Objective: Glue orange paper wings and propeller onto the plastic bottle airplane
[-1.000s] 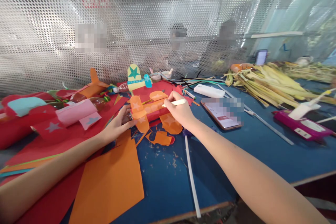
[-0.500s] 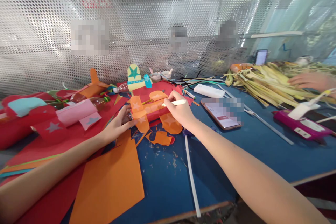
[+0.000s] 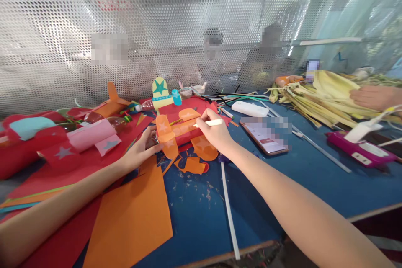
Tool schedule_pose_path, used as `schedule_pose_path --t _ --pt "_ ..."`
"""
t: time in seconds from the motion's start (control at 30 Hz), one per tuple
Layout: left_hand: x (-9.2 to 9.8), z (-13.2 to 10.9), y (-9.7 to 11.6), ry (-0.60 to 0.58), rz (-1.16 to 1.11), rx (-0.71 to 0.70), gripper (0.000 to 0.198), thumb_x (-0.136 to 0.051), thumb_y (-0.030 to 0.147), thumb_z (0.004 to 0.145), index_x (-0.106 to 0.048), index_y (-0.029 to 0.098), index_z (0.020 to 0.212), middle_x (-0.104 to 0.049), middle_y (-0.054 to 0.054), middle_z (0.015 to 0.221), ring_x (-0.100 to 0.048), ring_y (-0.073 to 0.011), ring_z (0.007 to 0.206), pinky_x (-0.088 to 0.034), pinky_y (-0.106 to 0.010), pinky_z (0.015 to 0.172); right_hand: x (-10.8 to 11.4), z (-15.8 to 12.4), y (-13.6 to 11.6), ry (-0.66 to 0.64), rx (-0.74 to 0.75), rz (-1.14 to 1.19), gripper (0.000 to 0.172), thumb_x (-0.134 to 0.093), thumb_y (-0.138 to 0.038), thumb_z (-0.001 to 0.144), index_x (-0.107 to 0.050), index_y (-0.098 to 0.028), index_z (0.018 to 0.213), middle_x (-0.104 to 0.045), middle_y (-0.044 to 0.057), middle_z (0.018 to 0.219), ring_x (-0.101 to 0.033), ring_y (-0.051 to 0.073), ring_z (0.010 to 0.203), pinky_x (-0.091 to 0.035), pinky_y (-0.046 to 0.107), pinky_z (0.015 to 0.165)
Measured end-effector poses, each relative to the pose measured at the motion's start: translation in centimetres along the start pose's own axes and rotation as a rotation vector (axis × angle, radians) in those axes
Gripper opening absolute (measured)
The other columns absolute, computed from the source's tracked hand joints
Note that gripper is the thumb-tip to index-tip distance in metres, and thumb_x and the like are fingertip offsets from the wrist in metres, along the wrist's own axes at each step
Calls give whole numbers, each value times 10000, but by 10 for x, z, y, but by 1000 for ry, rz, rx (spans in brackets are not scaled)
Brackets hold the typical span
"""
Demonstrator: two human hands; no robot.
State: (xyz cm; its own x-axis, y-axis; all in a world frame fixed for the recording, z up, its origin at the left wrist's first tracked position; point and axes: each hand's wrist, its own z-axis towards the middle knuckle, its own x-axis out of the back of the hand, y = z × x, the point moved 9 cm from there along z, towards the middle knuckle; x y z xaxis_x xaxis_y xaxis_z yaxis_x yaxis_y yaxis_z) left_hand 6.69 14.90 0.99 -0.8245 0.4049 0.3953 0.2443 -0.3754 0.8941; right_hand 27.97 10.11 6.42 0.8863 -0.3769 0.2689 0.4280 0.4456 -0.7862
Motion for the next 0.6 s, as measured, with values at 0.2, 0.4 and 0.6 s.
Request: schedule_pose_path --t 0.2,0.4,0.6 --pt "0 0 1 -1 -14 -10 608 -665 449 756 -381 190 1227 -552 -102 1176 -580 -264 1129 -491 -397 961 0 0 0 2 5 -6 240 -521 -231 765 -352 -242 596 -382 -69 515 -386 125 508 -262 275 527" --pt "-1 0 -1 -5 -6 -5 614 -648 449 762 -367 188 1242 -545 -108 1194 -579 -258 1137 -486 -393 969 0 0 -1 11 16 -11 231 -520 -231 759 -356 -242 596 -390 -68 516 -380 124 508 -263 274 528" --pt "-1 1 -1 -3 -16 -14 587 -645 437 772 -370 190 1228 -548 -103 1172 -591 -262 1120 -492 -409 966 0 0 0 8 4 -1 228 -517 -231 754 -355 -242 594 -367 -67 523 -376 126 516 -261 275 528"
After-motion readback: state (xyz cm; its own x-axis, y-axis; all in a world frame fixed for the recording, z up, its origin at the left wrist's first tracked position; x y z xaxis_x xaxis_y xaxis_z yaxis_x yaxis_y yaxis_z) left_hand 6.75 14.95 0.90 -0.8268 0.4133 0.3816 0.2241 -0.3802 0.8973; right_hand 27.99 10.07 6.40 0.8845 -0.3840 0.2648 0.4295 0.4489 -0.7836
